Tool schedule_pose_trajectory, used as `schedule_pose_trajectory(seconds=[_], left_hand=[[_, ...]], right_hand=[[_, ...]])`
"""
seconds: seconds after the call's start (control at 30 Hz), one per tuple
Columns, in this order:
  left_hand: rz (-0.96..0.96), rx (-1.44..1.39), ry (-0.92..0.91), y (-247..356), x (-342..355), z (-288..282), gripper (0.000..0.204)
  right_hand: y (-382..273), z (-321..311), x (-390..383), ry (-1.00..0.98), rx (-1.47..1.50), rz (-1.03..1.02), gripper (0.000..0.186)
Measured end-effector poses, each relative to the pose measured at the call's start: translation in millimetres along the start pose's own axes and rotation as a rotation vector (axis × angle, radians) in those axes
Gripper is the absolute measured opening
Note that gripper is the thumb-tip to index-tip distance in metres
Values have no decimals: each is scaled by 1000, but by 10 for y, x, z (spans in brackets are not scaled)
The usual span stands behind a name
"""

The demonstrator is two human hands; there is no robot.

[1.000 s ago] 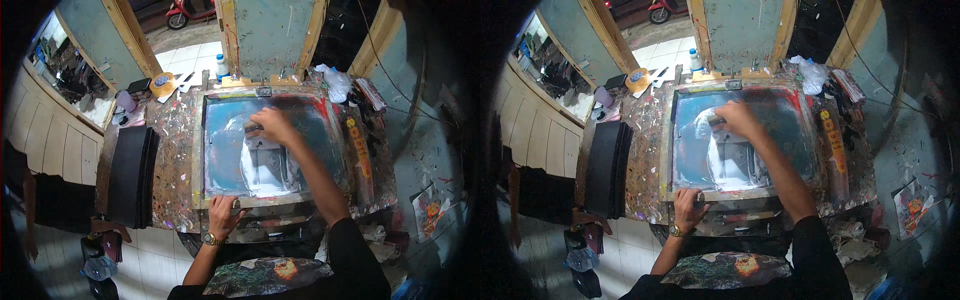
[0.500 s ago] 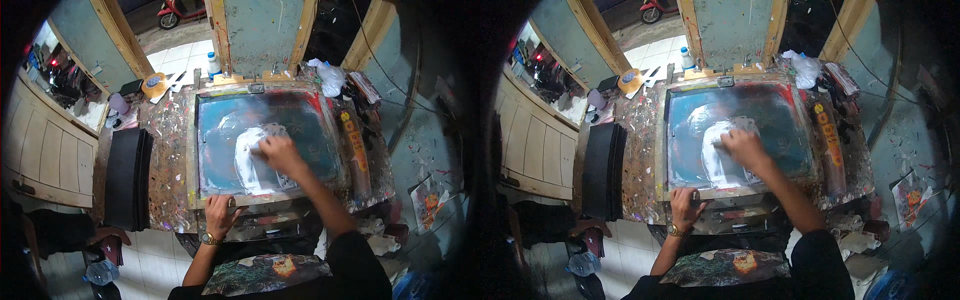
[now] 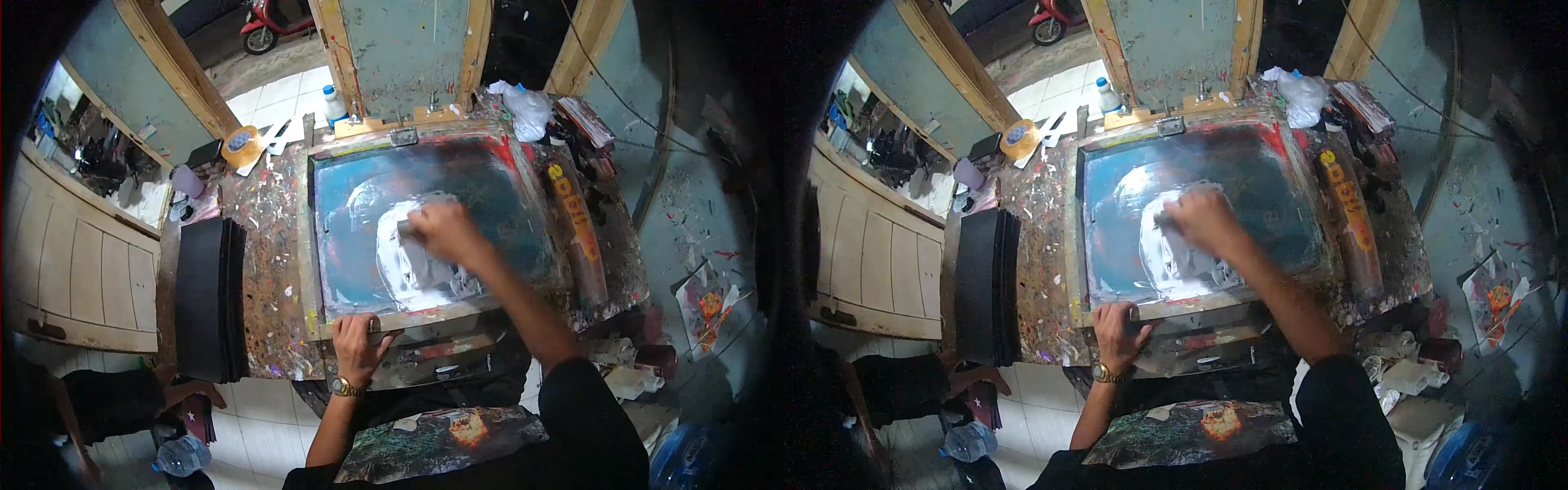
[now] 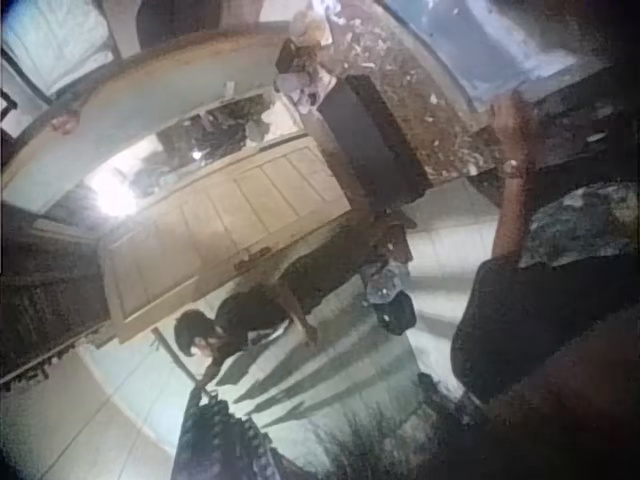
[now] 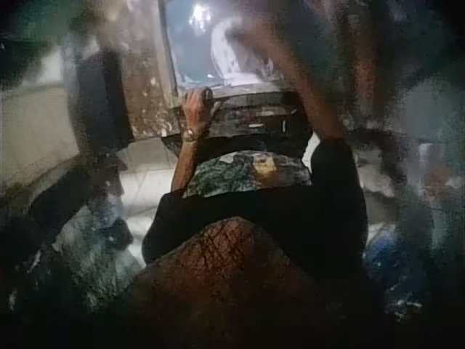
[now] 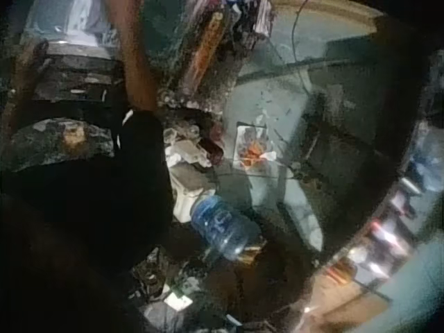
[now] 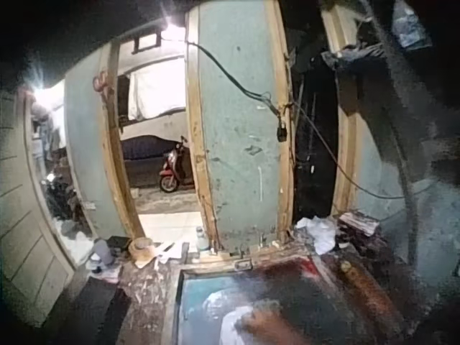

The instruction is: The person screen prints a design onto fabric pieces by placing each piece on a glass surface, lowering a stencil frame, and applying white ink with a squeegee. The person then lifts the frame and hands the finished piece to an assistant.

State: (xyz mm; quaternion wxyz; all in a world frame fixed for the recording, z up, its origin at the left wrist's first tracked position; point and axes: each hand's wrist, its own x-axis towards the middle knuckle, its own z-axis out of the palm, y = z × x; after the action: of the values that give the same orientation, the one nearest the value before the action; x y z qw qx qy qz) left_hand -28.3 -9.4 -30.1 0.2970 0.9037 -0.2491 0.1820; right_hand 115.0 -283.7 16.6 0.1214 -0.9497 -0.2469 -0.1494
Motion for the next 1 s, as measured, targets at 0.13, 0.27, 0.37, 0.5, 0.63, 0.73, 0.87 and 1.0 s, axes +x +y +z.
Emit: schedule_pose_trajectory(seconds=[0.13, 0.27, 0.37, 0.5, 0.63, 0.73, 0.87, 1.0], left_hand=[[-18, 24, -3, -15, 9, -26, 49], [-27, 35, -6, -5, 14, -23, 49], [-7, 23, 6, 8, 48, 23, 49], [-25, 19, -32, -13, 4, 22, 50], [-27, 9, 3, -8, -19, 2, 48], [-18, 9, 3, -3, -17, 0, 48], [-4, -4, 20, 19, 36, 7, 49], [40, 20, 74, 59, 150, -100, 49]], right_hand=[[-571, -249, -643, 56, -3, -59, 21], [-321, -378, -295, -101, 92, -42, 20], [152, -197, 224, 3, 57, -15, 22], [101, -68, 170, 24, 0, 25, 28], [-507, -294, -411, -85, 19, 21, 18], [-813, -364, -832, -77, -1, 4, 18], [-945, -304, -1092, -27, -104, 29, 22], [-1122, -672, -1136, 34, -45, 80, 40]])
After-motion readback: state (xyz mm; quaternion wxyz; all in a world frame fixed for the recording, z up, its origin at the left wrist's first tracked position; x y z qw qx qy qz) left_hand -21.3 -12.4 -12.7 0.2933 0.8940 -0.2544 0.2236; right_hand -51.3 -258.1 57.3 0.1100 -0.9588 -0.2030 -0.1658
